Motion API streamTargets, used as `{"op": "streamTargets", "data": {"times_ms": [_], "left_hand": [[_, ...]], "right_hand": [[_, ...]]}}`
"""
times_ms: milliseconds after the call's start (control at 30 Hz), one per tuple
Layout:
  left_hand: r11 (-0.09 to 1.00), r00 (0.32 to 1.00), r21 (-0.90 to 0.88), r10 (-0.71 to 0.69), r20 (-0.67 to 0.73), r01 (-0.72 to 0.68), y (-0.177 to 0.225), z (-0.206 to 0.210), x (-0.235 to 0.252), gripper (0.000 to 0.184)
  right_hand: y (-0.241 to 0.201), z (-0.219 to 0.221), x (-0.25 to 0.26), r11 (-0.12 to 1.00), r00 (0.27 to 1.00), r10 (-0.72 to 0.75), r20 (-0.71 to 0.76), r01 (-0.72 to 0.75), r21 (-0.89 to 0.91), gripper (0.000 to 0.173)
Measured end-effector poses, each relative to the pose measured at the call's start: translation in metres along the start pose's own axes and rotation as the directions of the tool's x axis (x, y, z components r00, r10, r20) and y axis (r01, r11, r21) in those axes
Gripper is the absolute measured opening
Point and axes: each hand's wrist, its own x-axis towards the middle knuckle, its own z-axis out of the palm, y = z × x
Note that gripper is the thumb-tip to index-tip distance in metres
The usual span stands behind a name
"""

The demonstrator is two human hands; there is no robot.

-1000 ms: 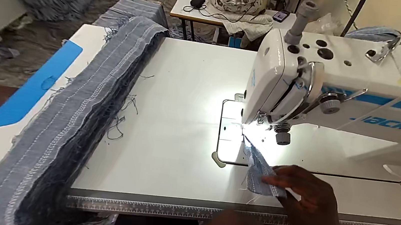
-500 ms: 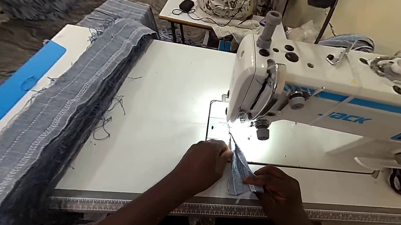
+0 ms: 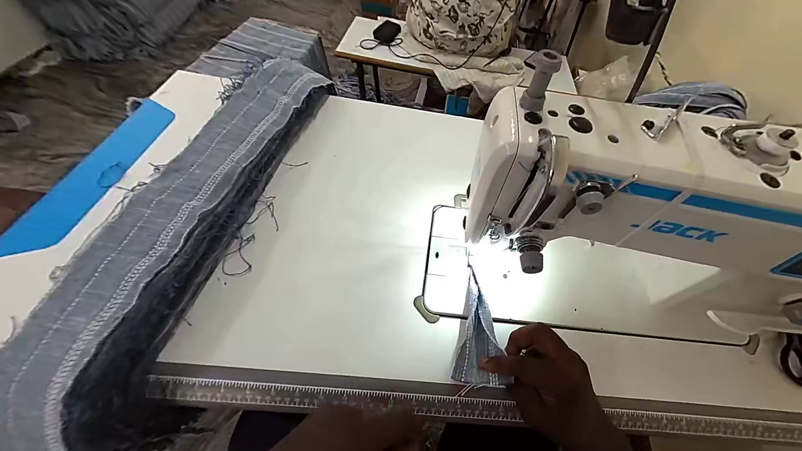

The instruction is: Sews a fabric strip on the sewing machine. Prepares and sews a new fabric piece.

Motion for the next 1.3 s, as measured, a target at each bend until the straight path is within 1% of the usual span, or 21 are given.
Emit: {"op": "streamTargets", "data": {"times_ms": [33,67,100,133,167,200,267,300,367,400,433,500,567,667,733,833,900,967,1100,1200,1300], "left_hand": [[0.979,0.998,0.205,-0.023,0.055,0.011,-0.002,0.016,-0.004,0.020],[0.960,0.990,0.281,-0.057,0.129,0.018,-0.002,0.029,-0.007,0.037],[0.953,0.980,0.301,-0.073,0.186,0.014,0.000,0.037,-0.010,0.048],[0.956,0.982,0.293,-0.047,0.182,-0.009,0.000,0.041,-0.012,0.045],[0.963,0.994,0.270,-0.006,0.107,-0.024,0.002,0.039,-0.014,0.035],[0.965,0.998,0.259,0.048,-0.042,-0.035,0.005,0.034,-0.013,0.026],[0.966,0.937,0.260,0.108,-0.331,-0.020,0.009,0.019,0.002,0.022],[0.967,0.893,0.256,0.116,-0.435,-0.001,0.006,0.011,0.015,0.028],[0.978,0.835,0.207,0.110,-0.539,0.004,-0.004,-0.004,0.046,0.051],[0.983,0.825,0.182,0.115,-0.553,-0.015,-0.007,-0.010,0.061,0.054],[0.986,0.812,0.159,0.140,-0.567,-0.059,-0.009,-0.014,0.073,0.046],[0.977,0.761,0.112,0.213,-0.613,-0.183,-0.010,-0.018,0.089,0.015],[0.959,0.747,0.063,0.256,-0.613,-0.277,-0.012,-0.022,0.097,0.010],[0.923,0.791,-0.054,0.295,-0.536,-0.380,-0.018,-0.026,0.104,0.007],[0.918,0.792,-0.164,0.209,-0.573,-0.361,-0.016,-0.025,0.109,0.008],[0.887,0.809,-0.363,0.020,-0.588,-0.286,-0.006,-0.027,0.115,0.021],[0.901,0.798,-0.341,0.009,-0.603,-0.267,-0.003,-0.030,0.116,0.012],[0.925,0.791,-0.260,0.066,-0.608,-0.278,-0.006,-0.032,0.117,0.018],[0.952,0.784,-0.050,0.219,-0.581,-0.302,-0.010,-0.039,0.114,0.034],[0.946,0.738,0.099,0.304,-0.603,-0.309,-0.010,-0.039,0.115,0.015],[0.932,0.793,-0.025,0.294,-0.533,-0.362,-0.012,-0.042,0.119,0.009]], "right_hand": [[-0.001,0.000,0.000,1.000,1.000,-0.004,-0.010,0.004,-0.003,0.023],[-0.001,0.001,0.000,1.000,1.000,-0.010,-0.017,0.010,-0.005,0.022],[-0.002,0.001,0.000,1.000,1.000,-0.014,-0.026,0.013,-0.015,0.022],[-0.003,0.002,0.001,1.000,0.999,-0.016,-0.033,0.015,-0.026,0.022],[-0.003,0.002,0.001,0.999,0.999,-0.016,-0.040,0.014,-0.038,0.023],[-0.005,0.002,0.001,0.999,0.999,-0.017,-0.049,0.015,-0.044,0.023],[-0.008,-0.001,0.002,0.999,0.997,-0.024,-0.073,0.021,-0.041,0.020],[-0.009,-0.002,0.006,0.999,0.995,-0.034,-0.089,0.032,-0.023,0.018],[-0.012,-0.004,0.015,0.998,0.991,-0.050,-0.121,0.055,0.033,0.016],[-0.014,-0.005,0.021,0.996,0.990,-0.048,-0.132,0.057,0.063,0.016],[-0.015,-0.006,0.025,0.992,0.989,-0.044,-0.143,0.060,0.107,0.015],[-0.015,-0.007,0.032,0.980,0.986,-0.021,-0.163,0.053,0.194,0.014],[-0.015,-0.009,0.036,0.966,0.985,0.024,-0.173,0.021,0.258,0.012],[-0.014,-0.008,0.040,0.950,0.975,0.089,-0.205,-0.021,0.312,0.013],[-0.017,0.000,0.045,0.928,0.942,0.175,-0.288,-0.060,0.368,0.018],[-0.026,0.008,0.055,0.876,0.886,0.317,-0.338,-0.137,0.463,0.038],[-0.028,0.010,0.057,0.896,0.877,0.307,-0.370,-0.135,0.424,0.025],[-0.027,0.008,0.058,0.928,0.895,0.249,-0.369,-0.113,0.354,0.017],[-0.025,0.004,0.056,0.970,0.926,0.146,-0.349,-0.065,0.235,0.035],[-0.023,0.005,0.053,0.992,0.914,0.090,-0.396,-0.047,0.119,0.018],[-0.017,0.005,0.053,0.989,0.934,0.009,-0.357,0.044,0.140,0.005]]}}
